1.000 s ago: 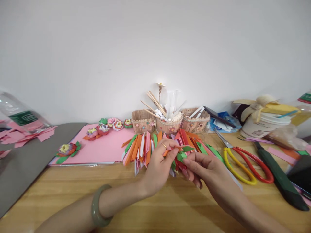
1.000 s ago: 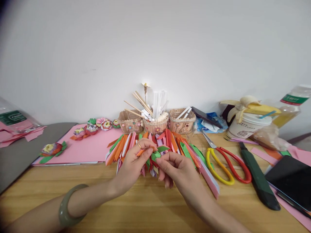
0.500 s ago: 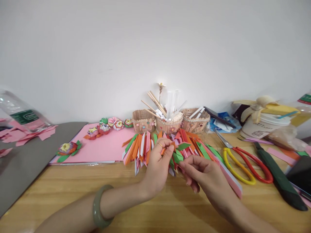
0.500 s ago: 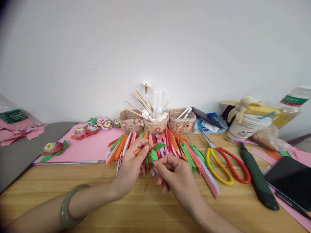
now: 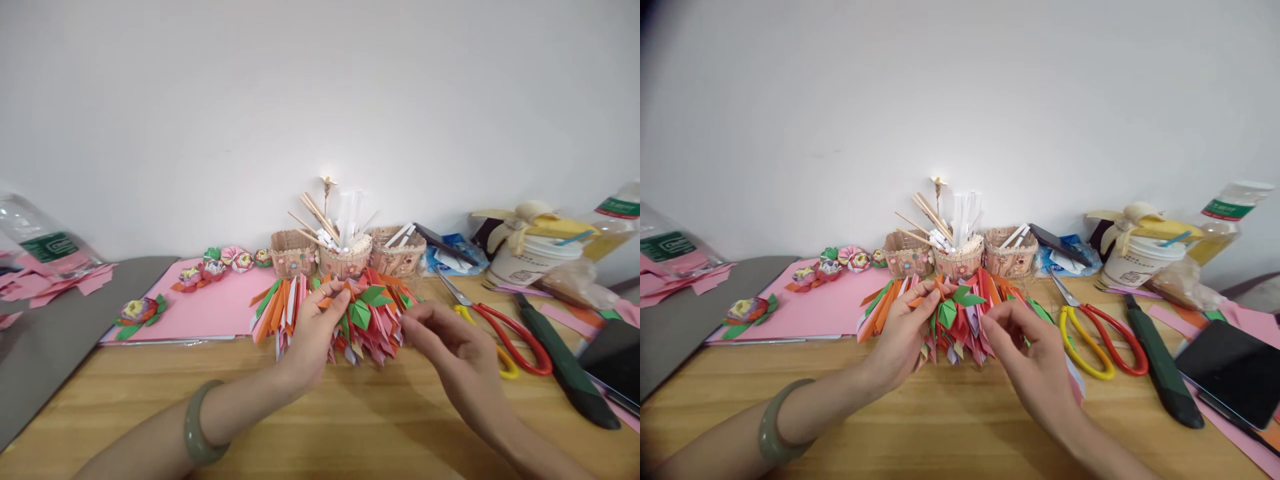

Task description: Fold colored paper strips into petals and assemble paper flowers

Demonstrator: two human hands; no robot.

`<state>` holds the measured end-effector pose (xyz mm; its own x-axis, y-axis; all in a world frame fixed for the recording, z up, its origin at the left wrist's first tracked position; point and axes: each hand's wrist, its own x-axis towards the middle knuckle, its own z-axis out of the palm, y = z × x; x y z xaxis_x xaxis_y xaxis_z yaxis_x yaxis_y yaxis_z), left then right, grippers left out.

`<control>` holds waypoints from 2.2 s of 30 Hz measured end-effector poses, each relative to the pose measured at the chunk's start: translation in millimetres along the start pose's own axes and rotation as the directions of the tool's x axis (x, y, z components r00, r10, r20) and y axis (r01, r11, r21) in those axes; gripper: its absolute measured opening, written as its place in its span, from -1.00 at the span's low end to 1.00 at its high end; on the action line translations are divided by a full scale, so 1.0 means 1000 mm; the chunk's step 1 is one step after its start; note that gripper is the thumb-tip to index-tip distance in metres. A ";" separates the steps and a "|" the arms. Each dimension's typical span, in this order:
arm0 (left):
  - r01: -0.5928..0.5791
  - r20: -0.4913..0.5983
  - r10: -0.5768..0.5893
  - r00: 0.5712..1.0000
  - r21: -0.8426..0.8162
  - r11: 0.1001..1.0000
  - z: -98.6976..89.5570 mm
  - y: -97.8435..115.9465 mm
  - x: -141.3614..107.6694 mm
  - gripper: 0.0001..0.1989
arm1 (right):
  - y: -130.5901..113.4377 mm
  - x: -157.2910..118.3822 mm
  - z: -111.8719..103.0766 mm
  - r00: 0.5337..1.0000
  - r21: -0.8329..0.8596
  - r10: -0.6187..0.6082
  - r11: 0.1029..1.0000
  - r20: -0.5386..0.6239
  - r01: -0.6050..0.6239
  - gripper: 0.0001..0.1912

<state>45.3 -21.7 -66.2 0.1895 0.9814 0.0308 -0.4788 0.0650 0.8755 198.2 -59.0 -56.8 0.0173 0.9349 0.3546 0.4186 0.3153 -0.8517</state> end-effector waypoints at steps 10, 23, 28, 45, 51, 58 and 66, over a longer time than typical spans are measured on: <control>0.228 0.128 -0.219 0.967 -0.057 0.972 0.001 0.000 -0.004 -0.89 | 0.005 0.007 -0.002 0.981 -0.218 -0.181 0.957 0.063 0.191 -0.85; -0.562 0.375 0.419 0.827 0.560 0.608 -0.006 0.006 -0.007 -0.84 | 0.016 0.009 -0.002 0.722 -0.502 -0.688 0.601 0.070 0.622 -0.71; -0.658 0.421 0.508 0.752 0.533 0.532 -0.007 0.002 -0.005 -0.84 | 0.016 0.008 -0.004 0.665 -0.492 -0.739 0.541 0.109 0.682 -0.71; -0.855 0.581 0.648 0.492 0.461 0.235 -0.012 0.002 -0.001 -0.77 | 0.013 0.008 -0.008 0.630 -0.600 -0.775 0.482 0.048 0.639 -0.86; -0.834 0.563 0.624 0.542 0.453 0.315 -0.012 0.001 -0.001 -0.83 | 0.013 0.009 -0.007 0.697 -0.453 -0.715 0.607 0.048 0.653 -0.87; -0.570 0.555 0.280 0.784 0.462 0.680 -0.016 0.009 0.007 -0.93 | 0.006 0.017 -0.008 0.884 -0.117 -0.391 0.895 0.259 0.430 -0.93; 0.015 0.444 -0.204 0.873 0.393 0.919 -0.014 0.016 0.006 -0.73 | -0.001 0.015 -0.009 0.928 0.025 -0.096 0.995 0.361 0.093 -0.78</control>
<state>26.5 -12.6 -59.0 0.6435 0.7629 0.0624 -0.1005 0.0033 0.9949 206.7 -46.5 -47.2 -0.3515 0.8961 0.2711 0.3954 0.4046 -0.8246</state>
